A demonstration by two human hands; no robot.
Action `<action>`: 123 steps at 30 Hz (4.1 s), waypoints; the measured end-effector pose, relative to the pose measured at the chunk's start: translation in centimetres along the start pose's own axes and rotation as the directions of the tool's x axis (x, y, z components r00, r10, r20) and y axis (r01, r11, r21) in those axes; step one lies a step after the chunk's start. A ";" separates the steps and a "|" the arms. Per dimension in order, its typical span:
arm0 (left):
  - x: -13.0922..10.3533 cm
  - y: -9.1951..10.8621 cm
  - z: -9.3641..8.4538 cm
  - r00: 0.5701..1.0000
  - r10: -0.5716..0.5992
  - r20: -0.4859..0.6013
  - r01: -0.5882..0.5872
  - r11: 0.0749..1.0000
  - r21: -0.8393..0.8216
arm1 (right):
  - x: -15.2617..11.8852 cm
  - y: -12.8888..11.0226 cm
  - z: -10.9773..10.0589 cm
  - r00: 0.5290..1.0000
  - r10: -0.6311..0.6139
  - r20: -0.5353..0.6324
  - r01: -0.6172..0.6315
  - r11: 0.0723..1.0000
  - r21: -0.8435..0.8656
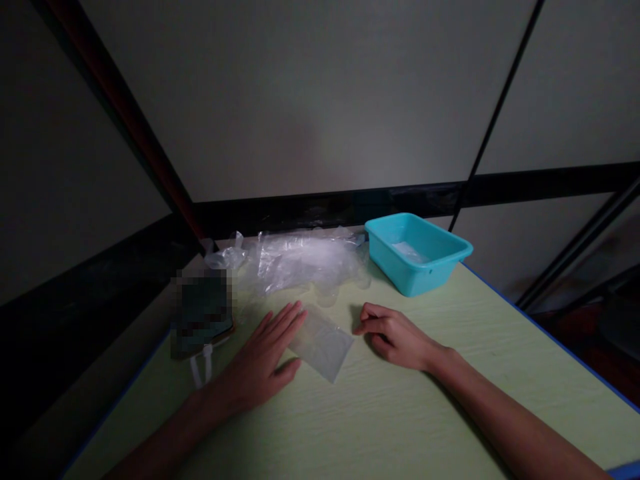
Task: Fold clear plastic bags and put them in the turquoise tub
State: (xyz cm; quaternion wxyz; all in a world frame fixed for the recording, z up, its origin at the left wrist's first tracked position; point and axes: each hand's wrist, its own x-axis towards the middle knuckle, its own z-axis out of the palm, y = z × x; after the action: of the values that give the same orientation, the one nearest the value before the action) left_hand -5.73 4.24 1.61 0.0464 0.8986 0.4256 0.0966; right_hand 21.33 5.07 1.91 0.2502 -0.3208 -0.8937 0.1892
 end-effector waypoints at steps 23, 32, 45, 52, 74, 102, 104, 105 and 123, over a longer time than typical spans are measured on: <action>0.0 1.9 0.8 0.987 0.001 -0.162 -0.002 1.000 -0.009 | 0.2 -3.0 0.0 0.975 -0.206 0.088 0.224 0.917 -0.330; -0.1 1.9 0.7 0.997 0.041 -0.069 -0.040 0.999 0.013 | 0.4 -2.7 0.7 0.913 -0.385 0.135 0.398 0.771 -0.497; 0.0 2.0 0.7 1.000 0.005 -0.004 -0.005 0.999 0.040 | 0.4 -2.7 1.0 0.911 -0.383 0.151 0.405 0.767 -0.497; 0.2 2.3 0.3 0.999 -0.014 0.041 0.012 0.999 0.042 | 0.5 -3.0 1.1 0.908 -0.387 0.161 0.412 0.754 -0.511; 0.2 1.3 0.0 0.998 0.059 0.018 -0.058 0.998 -0.029 | 0.3 -3.8 0.8 0.910 -0.397 0.118 0.413 0.893 -0.181; 0.2 1.1 0.1 0.984 0.173 0.030 -0.170 0.982 -0.085 | 0.4 -4.2 1.8 0.910 -0.297 0.290 0.323 0.945 -0.044; 0.1 1.0 0.2 0.984 0.174 0.030 -0.171 0.981 -0.087 | 0.3 -4.3 1.7 0.912 -0.297 0.285 0.320 0.947 -0.039; 0.1 1.0 0.2 0.984 0.174 0.030 -0.171 0.981 -0.087 | 0.3 -4.3 1.7 0.913 -0.296 0.283 0.319 0.947 -0.038; 0.2 1.3 -0.2 0.984 0.156 0.084 -0.152 0.987 -0.051 | 0.4 -4.5 1.6 0.913 -0.248 0.324 0.273 0.961 -0.034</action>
State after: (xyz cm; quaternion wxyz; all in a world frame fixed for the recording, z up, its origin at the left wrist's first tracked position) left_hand -4.70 3.56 2.04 0.0772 0.9309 0.3501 0.0696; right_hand 17.97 1.81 2.99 0.1136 -0.1737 -0.9637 0.1680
